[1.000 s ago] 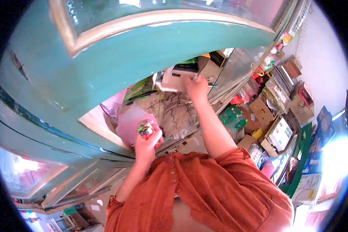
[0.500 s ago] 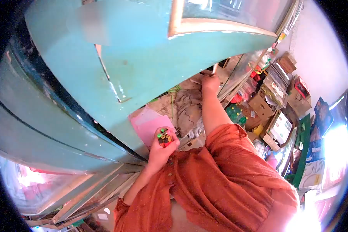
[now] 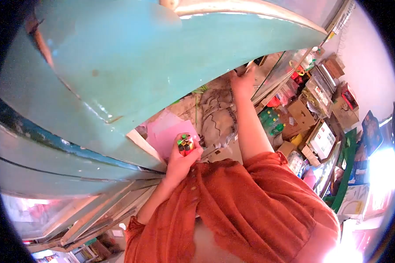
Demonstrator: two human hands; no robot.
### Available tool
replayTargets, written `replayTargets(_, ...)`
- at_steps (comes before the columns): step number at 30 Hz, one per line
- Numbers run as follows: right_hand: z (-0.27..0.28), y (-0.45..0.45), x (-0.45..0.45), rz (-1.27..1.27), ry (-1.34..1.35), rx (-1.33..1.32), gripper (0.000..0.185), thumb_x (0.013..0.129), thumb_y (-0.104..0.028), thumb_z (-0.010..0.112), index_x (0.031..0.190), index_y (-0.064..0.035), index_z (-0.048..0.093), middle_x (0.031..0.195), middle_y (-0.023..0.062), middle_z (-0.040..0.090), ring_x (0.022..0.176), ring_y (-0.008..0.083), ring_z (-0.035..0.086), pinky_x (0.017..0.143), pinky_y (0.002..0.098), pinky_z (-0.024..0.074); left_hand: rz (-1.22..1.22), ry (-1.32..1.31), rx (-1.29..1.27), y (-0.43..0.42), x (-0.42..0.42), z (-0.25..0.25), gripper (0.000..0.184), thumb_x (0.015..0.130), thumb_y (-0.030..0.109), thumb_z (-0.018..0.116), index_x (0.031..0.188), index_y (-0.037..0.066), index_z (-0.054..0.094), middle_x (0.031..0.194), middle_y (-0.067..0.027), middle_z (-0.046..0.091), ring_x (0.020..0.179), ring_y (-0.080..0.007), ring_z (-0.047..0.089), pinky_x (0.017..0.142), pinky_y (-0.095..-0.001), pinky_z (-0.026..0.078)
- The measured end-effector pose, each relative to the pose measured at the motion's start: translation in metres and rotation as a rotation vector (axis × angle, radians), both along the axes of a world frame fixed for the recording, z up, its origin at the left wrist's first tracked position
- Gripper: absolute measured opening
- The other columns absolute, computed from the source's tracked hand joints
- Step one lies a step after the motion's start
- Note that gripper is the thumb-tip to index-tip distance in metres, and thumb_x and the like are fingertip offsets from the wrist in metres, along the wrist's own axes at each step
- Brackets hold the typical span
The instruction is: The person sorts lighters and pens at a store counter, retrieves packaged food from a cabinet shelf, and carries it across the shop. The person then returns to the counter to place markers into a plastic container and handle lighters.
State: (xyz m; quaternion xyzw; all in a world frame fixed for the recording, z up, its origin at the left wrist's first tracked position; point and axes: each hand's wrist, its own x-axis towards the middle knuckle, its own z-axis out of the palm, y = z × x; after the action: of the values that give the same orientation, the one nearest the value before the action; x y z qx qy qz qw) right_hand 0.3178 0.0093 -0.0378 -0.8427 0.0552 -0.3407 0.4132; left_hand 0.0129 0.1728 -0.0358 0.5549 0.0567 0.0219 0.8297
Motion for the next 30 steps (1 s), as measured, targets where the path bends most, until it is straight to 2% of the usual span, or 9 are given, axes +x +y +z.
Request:
replayTargets(2,0.022,0.007,-0.040,0.107,-0.145,-0.002,0.059,0.074,-0.024,0.079,0.122,-0.0023,0.054,0.116,0.0224,0.062,0.107,0.0433,0.058,0.093,0.0458,0.0468,0.016,0.054,0.024,-0.001,0.001,0.001,0.034,0.087,-0.003,0.063,0.113,0.007,0.045,0.088,-0.0001,0.055,0.072,-0.0083,0.053,0.064,-0.0237,0.047)
replayTargets(4,0.028,0.018,-0.060,0.419,-0.375,-0.324,0.046,0.078,-0.022,0.073,0.120,-0.0074,0.061,0.115,0.0188,0.063,0.105,0.0424,0.058,0.092,0.0461,0.0471,0.084,0.013,0.034,-0.002,0.003,0.002,0.032,0.086,-0.002,0.064,0.111,0.007,0.046,0.087,0.0004,0.055,0.071,-0.0073,0.053,0.064,-0.0234,0.046)
replayTargets(5,0.025,0.026,-0.064,0.430,-0.368,-0.320,0.046,0.078,-0.022,0.073,0.120,-0.0074,0.061,0.115,0.0188,0.063,0.105,0.0424,0.058,0.092,0.0461,0.0471,0.094,0.022,0.034,-0.004,0.004,0.002,0.032,0.086,-0.002,0.064,0.111,0.007,0.046,0.087,0.0004,0.055,0.071,-0.0073,0.053,0.064,-0.0234,0.046)
replayTargets(7,0.018,0.046,-0.068,0.919,0.131,-0.432,0.028,0.081,-0.022,0.065,0.108,-0.0137,0.070,0.113,0.0140,0.064,0.105,0.0395,0.057,0.094,0.0461,0.0463,0.217,-0.047,0.225,-0.007,0.008,0.003,0.031,0.085,-0.003,0.065,0.108,0.007,0.047,0.085,0.0012,0.055,0.071,-0.0062,0.052,0.065,-0.0224,0.045)
replayTargets(10,0.005,0.076,-0.068,1.129,0.027,-0.556,0.025,0.082,-0.023,0.062,0.104,-0.0184,0.072,0.112,0.0097,0.066,0.107,0.0364,0.057,0.095,0.0455,0.0460,0.289,-0.072,0.311,-0.009,0.009,0.001,0.029,0.084,-0.003,0.067,0.106,0.006,0.049,0.085,0.0017,0.055,0.073,-0.0052,0.052,0.067,-0.0208,0.045)
replayTargets(14,0.007,0.099,-0.077,0.960,-0.040,-0.803,0.022,0.075,-0.014,0.067,0.096,-0.0112,0.069,0.103,0.0104,0.067,0.103,0.0307,0.060,0.093,0.0437,0.0464,0.417,-0.029,0.369,-0.013,0.002,0.010,0.029,0.084,-0.002,0.068,0.105,0.005,0.050,0.085,0.0018,0.056,0.076,-0.0045,0.053,0.070,-0.0204,0.045)
replayTargets(21,0.011,0.104,-0.075,1.317,-0.079,-0.759,0.024,0.071,-0.015,0.069,0.094,-0.0124,0.066,0.101,0.0090,0.065,0.108,0.0302,0.056,0.095,0.0457,0.0447,0.547,0.003,0.294,-0.035,-0.001,0.004,0.033,0.083,-0.001,0.069,0.110,0.004,0.051,0.086,0.0020,0.057,0.078,-0.0044,0.053,0.072,-0.0213,0.046)
replayTargets(27,0.002,0.115,-0.083,1.146,-0.124,-0.972,0.023,0.074,-0.019,0.069,0.096,-0.0122,0.066,0.100,0.0103,0.063,0.103,0.0307,0.059,0.090,0.0505,0.0456,0.597,0.032,0.360,-0.046,0.002,0.010,0.031,0.083,0.000,0.070,0.108,0.005,0.052,0.085,0.0035,0.056,0.077,-0.0041,0.052,0.071,-0.0212,0.046)
replayTargets(30,0.000,0.106,-0.075,1.071,0.056,-1.081,0.022,0.077,-0.020,0.067,0.096,-0.0103,0.065,0.099,0.0117,0.063,0.101,0.0326,0.060,0.088,0.0487,0.0473,0.591,0.113,0.281,-0.049,0.008,0.011,0.029,0.083,-0.001,0.069,0.105,0.006,0.052,0.084,0.0040,0.054,0.075,-0.0044,0.050,0.069,-0.0211,0.045)
